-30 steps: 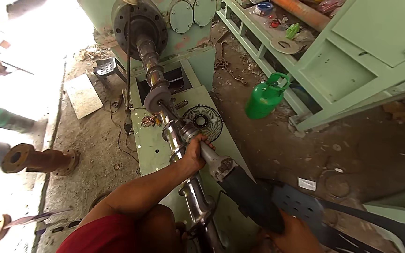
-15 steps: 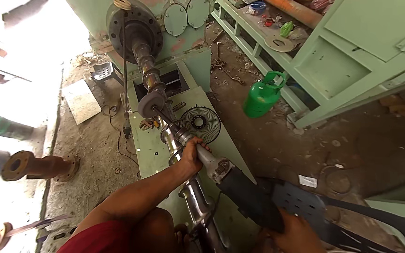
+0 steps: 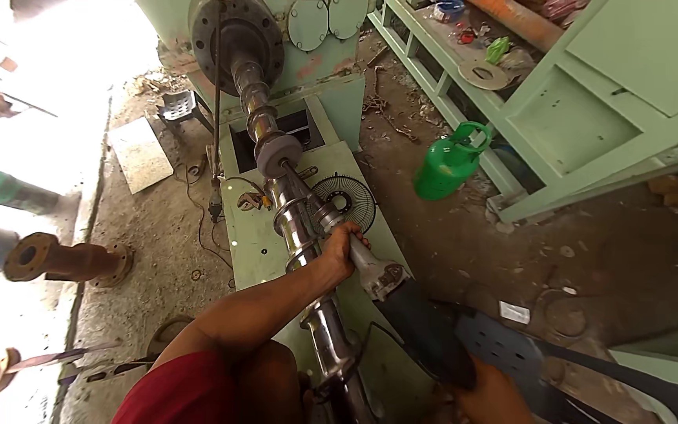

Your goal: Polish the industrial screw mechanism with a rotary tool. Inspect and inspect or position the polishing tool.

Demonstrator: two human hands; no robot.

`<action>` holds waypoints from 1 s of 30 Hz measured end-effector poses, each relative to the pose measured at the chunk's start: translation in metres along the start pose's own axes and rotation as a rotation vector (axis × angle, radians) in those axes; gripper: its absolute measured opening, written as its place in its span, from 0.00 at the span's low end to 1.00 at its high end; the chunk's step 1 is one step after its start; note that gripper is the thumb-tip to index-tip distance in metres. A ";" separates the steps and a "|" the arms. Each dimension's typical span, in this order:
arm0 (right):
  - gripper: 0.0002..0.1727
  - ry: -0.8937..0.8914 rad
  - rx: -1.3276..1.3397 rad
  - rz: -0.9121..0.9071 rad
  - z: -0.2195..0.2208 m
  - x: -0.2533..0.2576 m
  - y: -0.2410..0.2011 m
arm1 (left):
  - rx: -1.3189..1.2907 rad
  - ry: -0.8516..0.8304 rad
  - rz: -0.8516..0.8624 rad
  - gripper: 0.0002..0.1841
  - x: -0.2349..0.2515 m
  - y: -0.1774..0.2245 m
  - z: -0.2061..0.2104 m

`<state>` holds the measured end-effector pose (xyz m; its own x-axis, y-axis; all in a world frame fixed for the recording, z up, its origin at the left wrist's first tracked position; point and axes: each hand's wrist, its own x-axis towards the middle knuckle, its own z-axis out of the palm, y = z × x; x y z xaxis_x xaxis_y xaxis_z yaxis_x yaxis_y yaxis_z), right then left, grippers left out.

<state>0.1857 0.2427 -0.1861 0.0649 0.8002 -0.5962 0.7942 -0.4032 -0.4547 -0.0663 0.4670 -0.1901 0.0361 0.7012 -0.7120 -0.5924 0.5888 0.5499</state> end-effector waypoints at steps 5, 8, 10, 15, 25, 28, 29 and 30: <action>0.23 0.004 0.061 0.007 0.005 0.010 0.006 | 0.036 0.066 -0.012 0.07 0.014 -0.005 0.009; 0.22 0.011 0.091 0.002 0.009 0.017 0.013 | 0.041 0.077 -0.014 0.08 0.022 -0.008 0.013; 0.22 0.012 0.109 -0.003 0.009 0.020 0.015 | 0.056 0.079 -0.018 0.09 0.026 -0.008 0.015; 0.21 0.011 0.128 -0.005 0.010 0.020 0.016 | 0.059 0.091 -0.014 0.08 0.025 -0.009 0.016; 0.22 -0.011 0.055 -0.011 0.005 0.002 0.003 | 0.051 0.032 -0.008 0.05 0.006 -0.002 0.002; 0.24 -0.014 0.041 -0.011 0.003 -0.004 -0.001 | 0.021 0.012 -0.010 0.05 0.000 0.001 0.000; 0.25 -0.016 0.028 -0.007 0.001 -0.006 -0.002 | 0.014 0.010 -0.011 0.04 -0.002 0.001 -0.001; 0.26 -0.018 0.014 -0.006 0.000 -0.008 -0.003 | 0.002 0.009 -0.013 0.04 -0.005 0.001 -0.002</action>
<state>0.1825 0.2374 -0.1799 0.0498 0.7946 -0.6051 0.7861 -0.4049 -0.4670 -0.0692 0.4637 -0.1871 0.0367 0.6902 -0.7227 -0.5900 0.5987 0.5418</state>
